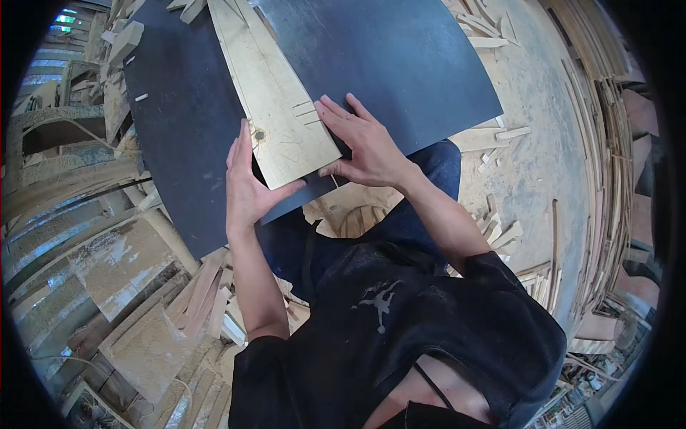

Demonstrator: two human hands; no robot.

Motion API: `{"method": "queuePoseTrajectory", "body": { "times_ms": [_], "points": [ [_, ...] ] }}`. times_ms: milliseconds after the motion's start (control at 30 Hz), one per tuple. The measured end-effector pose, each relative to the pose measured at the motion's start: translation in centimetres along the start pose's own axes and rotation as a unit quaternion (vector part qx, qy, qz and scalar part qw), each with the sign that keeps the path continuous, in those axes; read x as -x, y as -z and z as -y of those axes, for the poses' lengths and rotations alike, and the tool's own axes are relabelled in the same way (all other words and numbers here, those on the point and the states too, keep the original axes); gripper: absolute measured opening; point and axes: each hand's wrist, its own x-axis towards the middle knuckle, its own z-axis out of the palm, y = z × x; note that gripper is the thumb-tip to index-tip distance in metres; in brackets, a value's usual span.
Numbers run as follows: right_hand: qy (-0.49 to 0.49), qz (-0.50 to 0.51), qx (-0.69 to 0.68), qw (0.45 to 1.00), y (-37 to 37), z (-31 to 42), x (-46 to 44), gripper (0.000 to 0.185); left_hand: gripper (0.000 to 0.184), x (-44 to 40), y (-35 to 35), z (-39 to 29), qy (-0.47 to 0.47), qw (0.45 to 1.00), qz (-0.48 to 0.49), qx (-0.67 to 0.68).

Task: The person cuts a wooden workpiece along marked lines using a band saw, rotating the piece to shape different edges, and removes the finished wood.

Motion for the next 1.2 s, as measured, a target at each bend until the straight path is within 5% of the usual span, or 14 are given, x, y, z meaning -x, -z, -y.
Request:
{"method": "queuePoseTrajectory", "body": {
  "times_ms": [1200],
  "points": [
    [-0.025, -0.074, 0.008, 0.997, -0.9, -0.8, -2.8, 0.098, 0.126, -3.7, 1.1, 1.2, 0.001, 1.000, -0.003, 0.006]
  ]
}}
